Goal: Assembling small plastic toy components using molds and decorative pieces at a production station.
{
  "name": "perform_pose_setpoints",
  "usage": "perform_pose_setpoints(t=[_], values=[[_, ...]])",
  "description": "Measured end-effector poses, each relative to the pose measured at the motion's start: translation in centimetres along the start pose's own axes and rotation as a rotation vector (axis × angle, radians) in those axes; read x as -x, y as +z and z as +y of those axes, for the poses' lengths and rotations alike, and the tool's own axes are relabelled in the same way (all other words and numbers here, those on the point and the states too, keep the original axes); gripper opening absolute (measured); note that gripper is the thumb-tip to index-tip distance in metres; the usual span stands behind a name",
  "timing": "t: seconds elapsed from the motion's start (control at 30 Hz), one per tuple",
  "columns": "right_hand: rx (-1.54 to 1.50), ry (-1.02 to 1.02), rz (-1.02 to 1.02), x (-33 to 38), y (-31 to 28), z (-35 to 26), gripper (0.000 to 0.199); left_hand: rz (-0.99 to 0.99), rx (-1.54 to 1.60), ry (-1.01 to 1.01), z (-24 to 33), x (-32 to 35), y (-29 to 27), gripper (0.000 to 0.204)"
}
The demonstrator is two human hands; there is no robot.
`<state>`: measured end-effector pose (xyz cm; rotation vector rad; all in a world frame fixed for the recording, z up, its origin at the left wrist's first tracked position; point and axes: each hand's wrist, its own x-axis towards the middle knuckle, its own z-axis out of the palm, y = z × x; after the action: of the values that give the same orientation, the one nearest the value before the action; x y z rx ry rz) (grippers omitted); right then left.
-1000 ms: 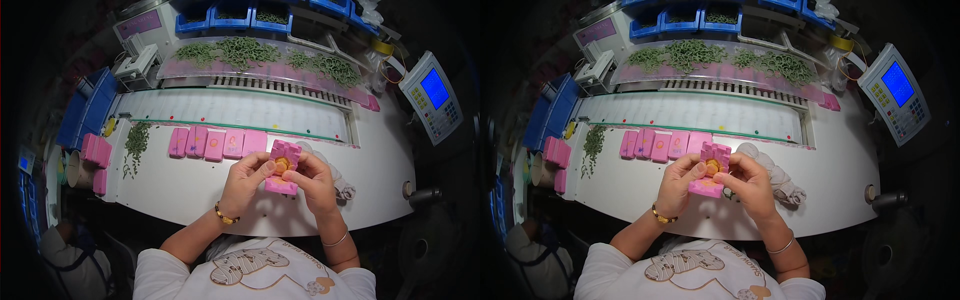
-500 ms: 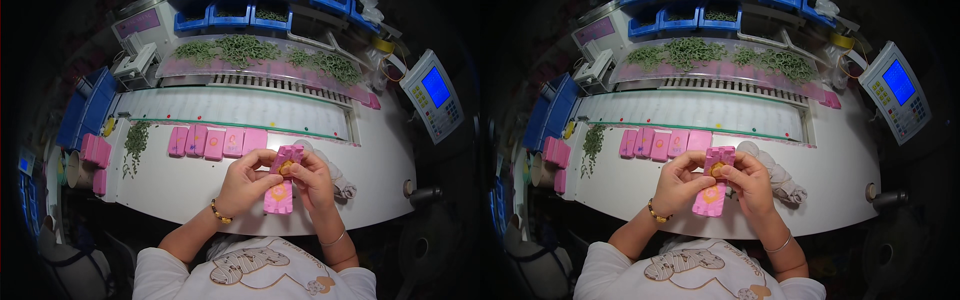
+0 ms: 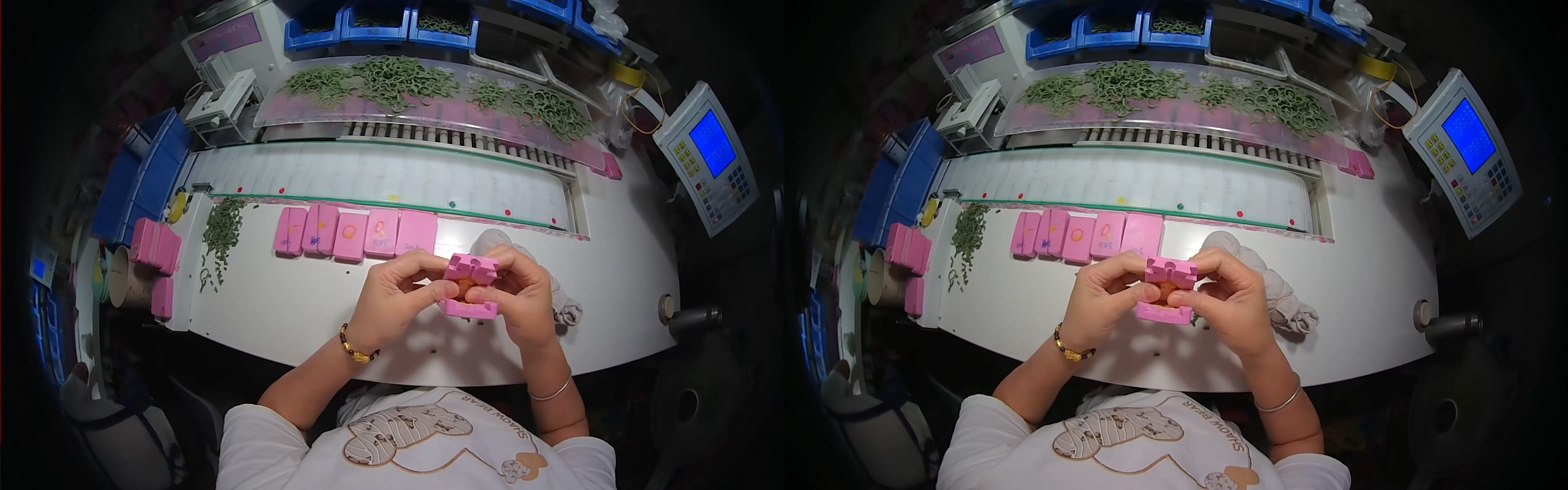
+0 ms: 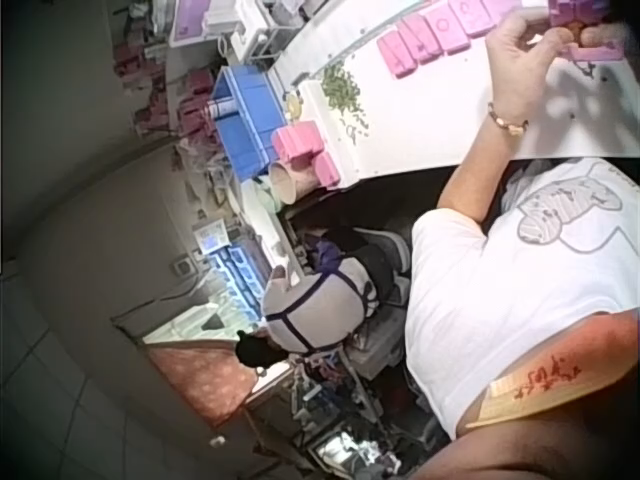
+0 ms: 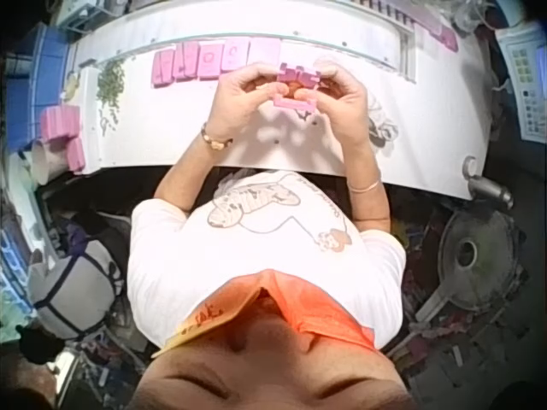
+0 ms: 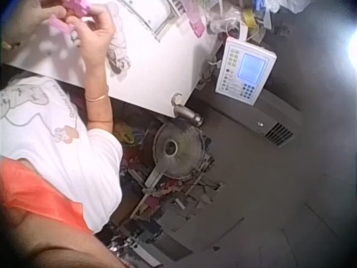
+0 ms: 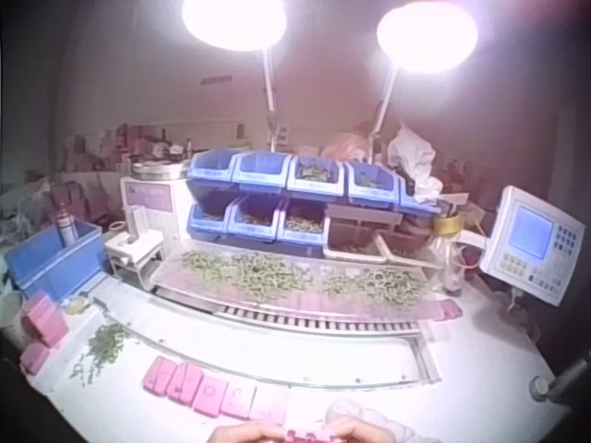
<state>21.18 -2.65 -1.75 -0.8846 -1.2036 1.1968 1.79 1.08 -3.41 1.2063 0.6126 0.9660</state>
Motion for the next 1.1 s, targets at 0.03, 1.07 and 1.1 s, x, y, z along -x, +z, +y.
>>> perform_pose_setpoints(t=[0.03, 1.07, 1.1], values=[[-0.001, 0.0, -0.001, 0.2, -0.4, 0.3, 0.024, -0.04, 0.037, -0.025, 0.1, 0.1, -0.2, 0.024], [0.584, -0.341, 0.043, 0.0, 1.0, -0.7, 0.024, 0.041, -0.216, 0.123, 0.2, 0.4, 1.4, 0.026], [0.643, -0.403, 0.029, -0.2, 0.9, -0.8, 0.024, 0.045, -0.218, 0.123, 0.3, 0.4, 1.0, 0.026]])
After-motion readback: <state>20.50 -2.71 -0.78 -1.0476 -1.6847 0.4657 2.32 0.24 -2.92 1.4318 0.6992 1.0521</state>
